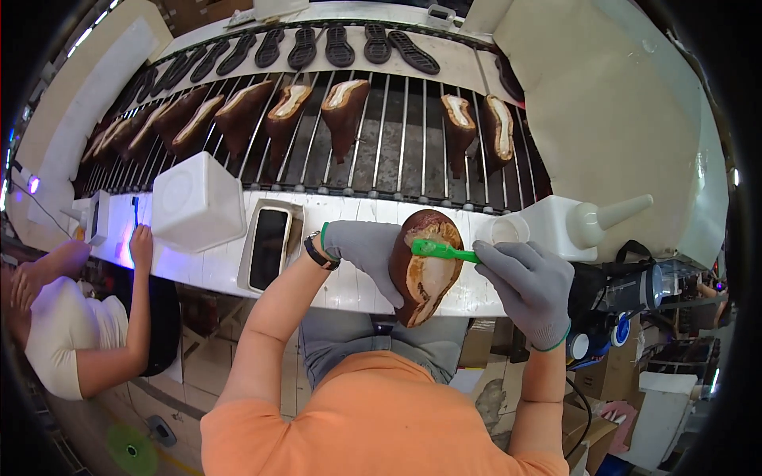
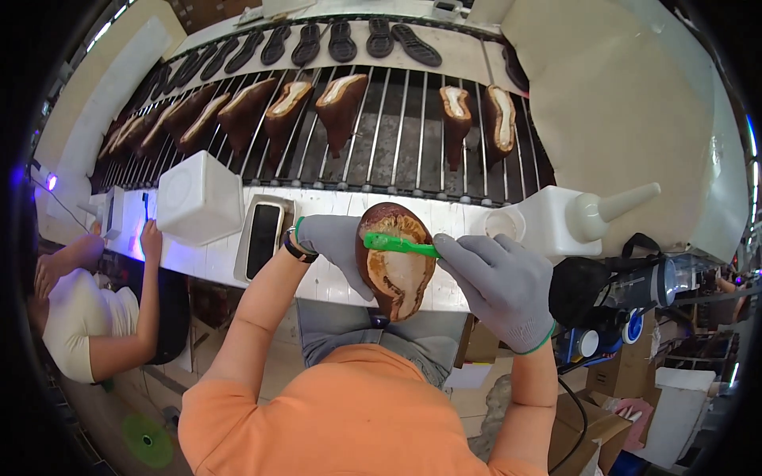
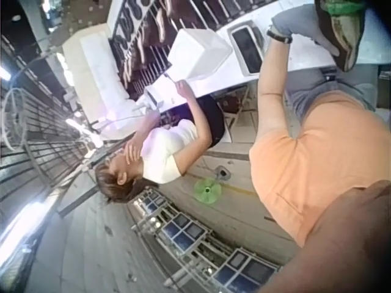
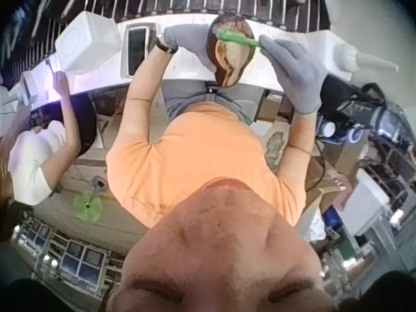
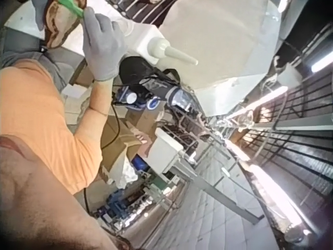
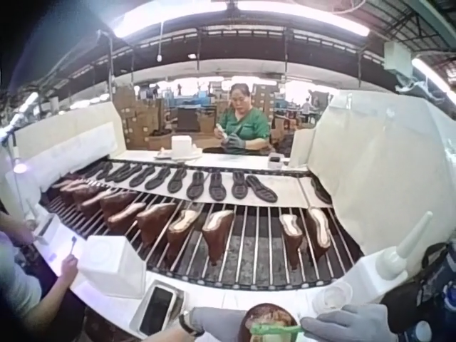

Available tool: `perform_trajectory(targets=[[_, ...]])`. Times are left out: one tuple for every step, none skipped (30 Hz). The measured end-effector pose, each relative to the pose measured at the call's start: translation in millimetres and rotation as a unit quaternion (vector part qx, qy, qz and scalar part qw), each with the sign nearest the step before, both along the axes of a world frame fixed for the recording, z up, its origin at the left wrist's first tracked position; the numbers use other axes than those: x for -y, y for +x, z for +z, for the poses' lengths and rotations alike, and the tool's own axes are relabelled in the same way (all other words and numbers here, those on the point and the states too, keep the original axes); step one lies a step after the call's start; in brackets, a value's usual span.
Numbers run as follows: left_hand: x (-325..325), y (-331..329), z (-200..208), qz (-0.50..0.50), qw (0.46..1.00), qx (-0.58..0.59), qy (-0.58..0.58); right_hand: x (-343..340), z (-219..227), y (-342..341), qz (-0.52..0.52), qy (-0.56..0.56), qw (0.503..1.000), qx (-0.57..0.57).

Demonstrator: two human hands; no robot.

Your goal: Applying adhesive to the edges of shoe uppers using a green brush.

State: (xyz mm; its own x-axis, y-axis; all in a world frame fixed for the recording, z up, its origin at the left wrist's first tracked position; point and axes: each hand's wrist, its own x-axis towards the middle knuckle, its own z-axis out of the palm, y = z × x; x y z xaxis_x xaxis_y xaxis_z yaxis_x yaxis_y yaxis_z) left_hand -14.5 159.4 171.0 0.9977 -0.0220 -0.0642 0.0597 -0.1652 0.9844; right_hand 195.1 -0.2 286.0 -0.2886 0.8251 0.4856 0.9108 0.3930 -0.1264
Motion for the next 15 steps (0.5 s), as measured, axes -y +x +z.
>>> perform_trajectory(targets=[[-4.1,2.3,-1.2,-0.003,1.0,0.016,-0.004,-0.6,0.8,1.0,0.005,-0.017,1.0,0.001],[-7.6,4.1,-2.7,-0.005,0.999,0.032,-0.009,-0.9,1.6,2.5,0.01,-0.033,0.999,0.003],[-12.3,6.3,-4.3,-0.025,0.997,0.059,0.049,0.0,2.4,4.1,0.016,-0.067,0.997,0.036],[-15.5,7.3,-6.4,-0.027,0.996,0.075,0.049,-0.6,3.1,6.4,0.038,-0.081,0.996,0.009],[-18.6,7.7,-8.6,-0.031,0.995,0.073,0.053,-1.3,3.8,8.7,0.056,-0.107,0.993,-0.007],[-21.2,8.2,-11.0,-0.036,0.995,0.07,0.057,-2.4,3.9,10.1,0.078,-0.122,0.989,-0.029],[-22.8,9.4,-13.7,-0.028,0.997,0.061,0.032,-6.8,2.6,10.8,0.086,-0.109,0.982,-0.131],[-24.1,10.6,-16.2,-0.022,0.998,0.05,0.005,-11.8,1.7,11.6,0.04,-0.078,0.984,-0.152],[-24.1,11.9,-18.9,-0.016,0.999,0.039,-0.023,-17.7,-0.1,10.9,0.003,-0.032,0.983,-0.183],[-24.0,13.2,-21.3,-0.008,0.999,0.028,-0.032,-22.0,-1.1,9.7,-0.034,0.014,0.976,-0.213],[-24.3,14.2,-23.3,-0.001,0.999,0.016,-0.041,-24.2,-1.6,8.0,-0.031,0.002,0.974,-0.226],[-25.1,14.8,-25.2,0.008,0.999,0.005,-0.046,-24.1,-1.8,6.4,-0.016,-0.033,0.983,-0.18],[-25.7,14.8,-27.1,0.019,0.999,0.005,-0.026,-22.6,-1.6,6.1,-0.001,-0.069,0.989,-0.133],[-26.4,15.0,-29.7,0.031,0.999,0.006,-0.005,-19.0,-1.6,7.7,0.009,-0.106,0.991,-0.079],[-26.6,12.4,-32.8,0.047,0.999,0.026,-0.003,-11.1,-1.6,10.3,0.029,-0.161,0.983,-0.078]])
